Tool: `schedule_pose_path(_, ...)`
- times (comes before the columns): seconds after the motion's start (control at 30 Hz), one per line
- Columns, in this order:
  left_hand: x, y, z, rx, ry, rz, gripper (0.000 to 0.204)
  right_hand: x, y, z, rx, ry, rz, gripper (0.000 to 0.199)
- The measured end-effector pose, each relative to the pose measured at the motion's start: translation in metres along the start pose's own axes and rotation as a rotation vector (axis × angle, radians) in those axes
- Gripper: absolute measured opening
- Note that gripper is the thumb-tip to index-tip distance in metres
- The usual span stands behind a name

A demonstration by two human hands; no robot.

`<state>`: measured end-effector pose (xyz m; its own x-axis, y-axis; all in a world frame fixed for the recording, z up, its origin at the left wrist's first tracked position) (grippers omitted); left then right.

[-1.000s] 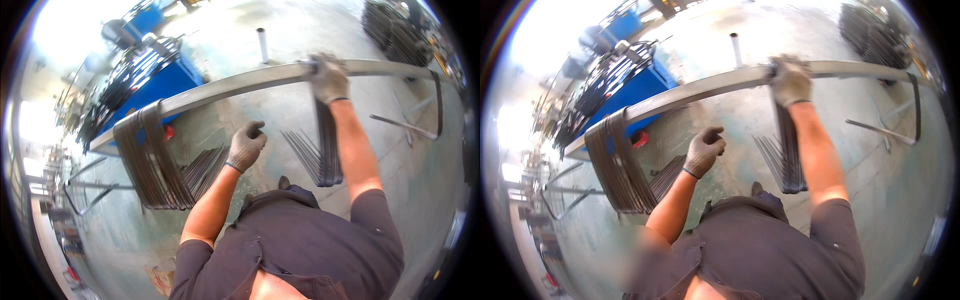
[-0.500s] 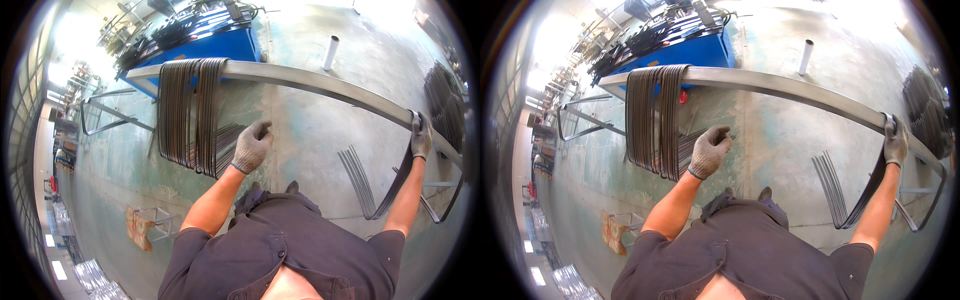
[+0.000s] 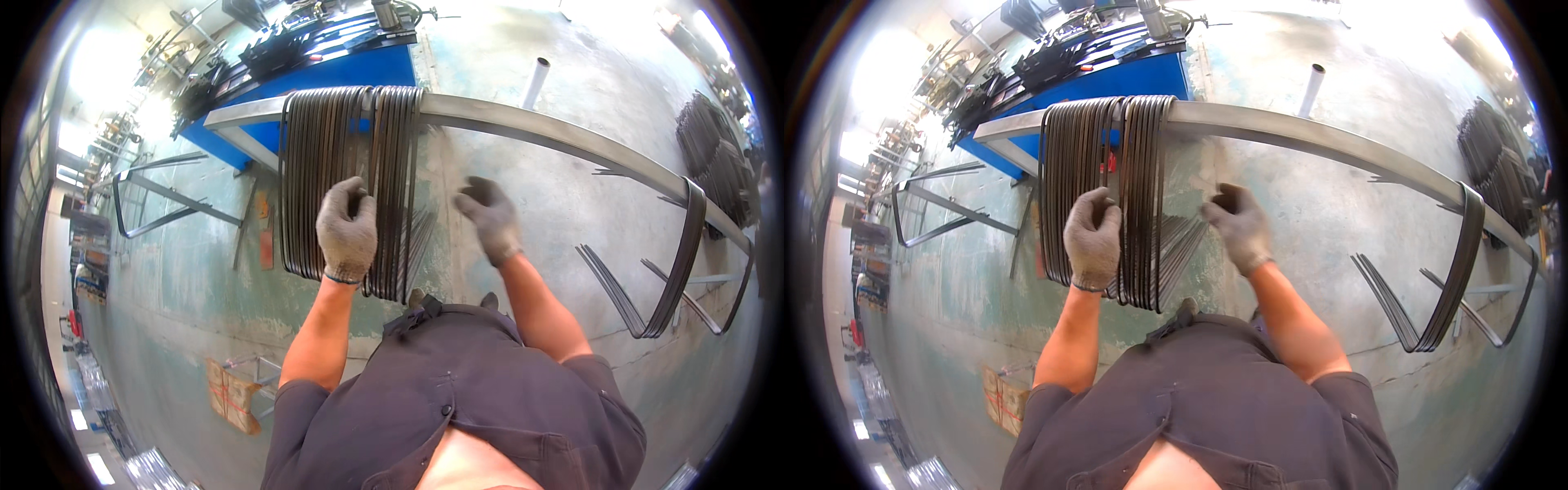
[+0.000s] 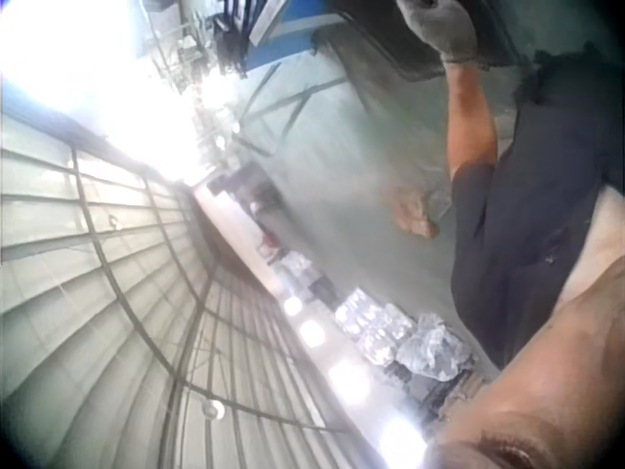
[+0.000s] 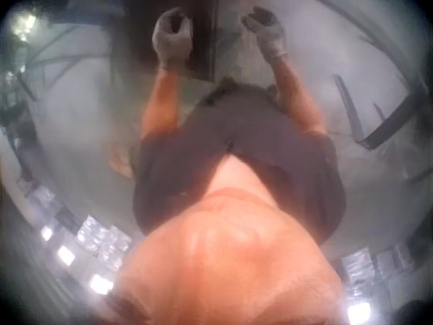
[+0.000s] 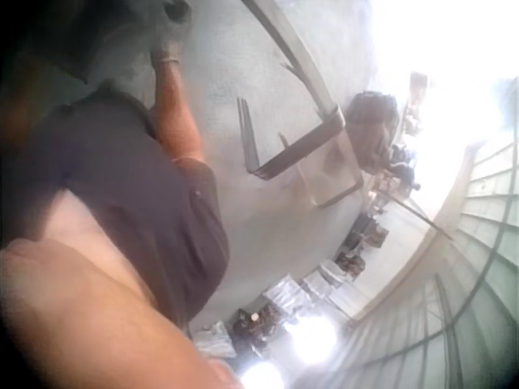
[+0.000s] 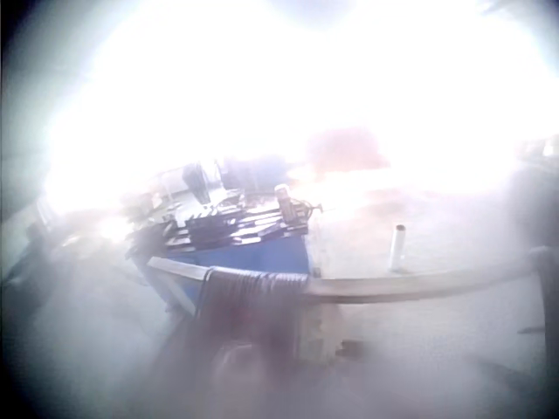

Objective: The person repeatedly removes U-shaped metal frames from a horizontal rack, aligns them, and stacks them on the floor. The person wears gloves and works in a warehouse environment with other workers visible in the background.

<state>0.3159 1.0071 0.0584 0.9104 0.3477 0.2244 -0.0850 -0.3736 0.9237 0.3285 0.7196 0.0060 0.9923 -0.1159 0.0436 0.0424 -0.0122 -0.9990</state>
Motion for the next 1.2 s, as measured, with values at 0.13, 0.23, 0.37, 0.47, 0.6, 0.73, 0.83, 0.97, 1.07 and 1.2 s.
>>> schedule_pose_path(0.13, -0.001, 0.004, 0.006, 0.2, -0.087, 0.139, 0.032, 0.052, -0.005, 0.099, 0.077, -0.077, 0.016, 0.053)
schedule_pose_path(0.23, 0.0, 0.008, 0.004, 0.279, -0.066, 0.271, 0.033, 0.074, -0.02, 0.126, 0.202, -0.037, 0.113, 0.045)
schedule_pose_path(0.37, 0.005, 0.006, -0.001, 0.266, -0.041, 0.301, 0.032, 0.079, -0.015, 0.132, 0.351, 0.015, 0.058, 0.033)
schedule_pose_path(0.47, 0.008, -0.002, -0.008, 0.246, -0.066, 0.253, 0.033, 0.081, -0.013, 0.127, 0.382, 0.018, 0.058, 0.031)
schedule_pose_path(0.6, 0.013, -0.01, -0.017, 0.183, -0.108, 0.136, 0.033, 0.074, -0.019, 0.116, 0.377, 0.045, 0.085, 0.029)
schedule_pose_path(0.73, 0.017, -0.008, -0.013, 0.172, -0.121, 0.147, 0.033, 0.074, -0.008, 0.097, 0.293, 0.074, 0.089, 0.028)
schedule_pose_path(0.83, 0.016, 0.0, -0.003, 0.177, -0.142, 0.195, 0.031, 0.073, -0.002, 0.076, 0.296, 0.094, 0.089, 0.03)
schedule_pose_path(0.97, 0.014, 0.008, 0.008, 0.257, -0.108, 0.295, 0.031, 0.067, 0.0, 0.047, 0.275, 0.121, 0.101, 0.031)
schedule_pose_path(1.07, 0.014, 0.019, 0.013, 0.291, -0.064, 0.292, 0.035, 0.061, -0.003, 0.021, 0.283, 0.14, 0.071, 0.032)
schedule_pose_path(1.2, 0.025, 0.033, 0.017, 0.352, 0.06, 0.414, 0.04, 0.057, -0.003, -0.008, 0.287, 0.189, 0.062, 0.035)
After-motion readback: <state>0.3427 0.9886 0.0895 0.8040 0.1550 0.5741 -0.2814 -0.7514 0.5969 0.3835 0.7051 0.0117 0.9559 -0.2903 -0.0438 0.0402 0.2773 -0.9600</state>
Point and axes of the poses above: each hand's wrist, its own x-axis towards the middle knuckle, its own z-axis out of the palm, y = z × x, the point moved 6 cm from there along x, towards the middle knuckle, and after that the axes turned 11 degrees about -z, right-handed, at the moved point
